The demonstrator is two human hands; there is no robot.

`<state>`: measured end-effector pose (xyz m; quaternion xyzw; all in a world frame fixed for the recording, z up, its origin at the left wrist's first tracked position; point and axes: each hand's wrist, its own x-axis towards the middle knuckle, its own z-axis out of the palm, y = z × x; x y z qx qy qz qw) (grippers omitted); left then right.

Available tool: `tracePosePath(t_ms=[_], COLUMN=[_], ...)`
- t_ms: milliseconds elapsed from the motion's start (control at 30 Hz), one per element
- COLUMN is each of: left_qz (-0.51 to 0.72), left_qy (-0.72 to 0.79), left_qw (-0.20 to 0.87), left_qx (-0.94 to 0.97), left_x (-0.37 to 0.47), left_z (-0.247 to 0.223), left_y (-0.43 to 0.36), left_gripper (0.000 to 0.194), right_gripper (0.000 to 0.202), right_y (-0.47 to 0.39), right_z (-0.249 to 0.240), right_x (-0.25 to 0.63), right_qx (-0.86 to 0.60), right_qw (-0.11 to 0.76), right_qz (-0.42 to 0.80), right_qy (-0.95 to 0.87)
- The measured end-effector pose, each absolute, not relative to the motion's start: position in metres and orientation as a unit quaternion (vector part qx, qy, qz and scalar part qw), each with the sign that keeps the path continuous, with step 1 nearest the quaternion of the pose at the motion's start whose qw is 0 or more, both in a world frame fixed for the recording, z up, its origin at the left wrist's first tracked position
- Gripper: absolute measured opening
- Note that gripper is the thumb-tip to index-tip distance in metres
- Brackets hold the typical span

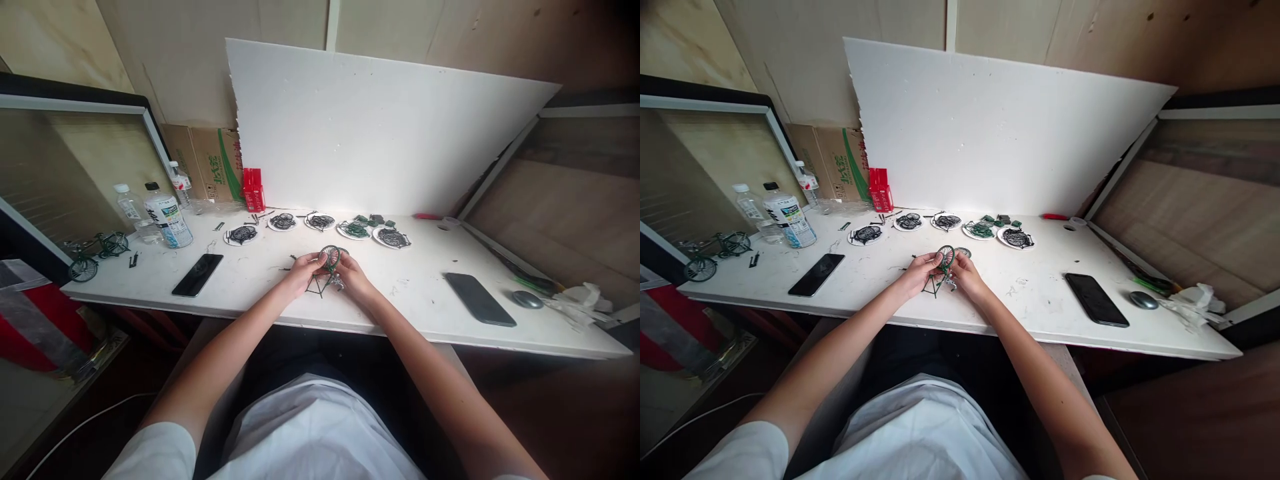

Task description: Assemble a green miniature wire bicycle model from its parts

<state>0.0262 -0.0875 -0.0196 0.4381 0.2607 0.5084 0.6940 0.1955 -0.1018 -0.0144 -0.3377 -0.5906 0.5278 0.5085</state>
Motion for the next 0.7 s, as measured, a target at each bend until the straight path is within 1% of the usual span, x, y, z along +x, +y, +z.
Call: tracePosePath(t_ms=[233,400,567,700], left_qz=[0.488,0.490,0.511,0.504], left_qy=[0.267,0.260,0.263,0.269], left_qw=[0.704,0.702,0.695,0.692], left_qx=[0.441,0.447,0.432,0.442], left_x=[0.0254,0.0252,0.0257,0.0257], left_z=[-0.0139,-0.0174,-0.0176,-0.0143], left_y=[-0.0925,-0.0902,-0.0886,-0.0914], left_gripper=[0.048,0.049,0.051,0.051], right_gripper=[0.043,0.052,0.044,0.047], right_y=[-0.0989,-0.1005,-0.1039,-0.1010], right_z=[-0.0179,-0.0175,-0.0125,-0.0138], right_x=[0.1980,0.1967,0.1955,0.1964], right_qx=[-0.375,-0.385,-0.354,-0.362], right_qw=[0.500,0.501,0.516,0.510], right_qz=[0.477,0.480,0.486,0.458], right_qy=[-0.618,-0.609,-0.610,-0.632])
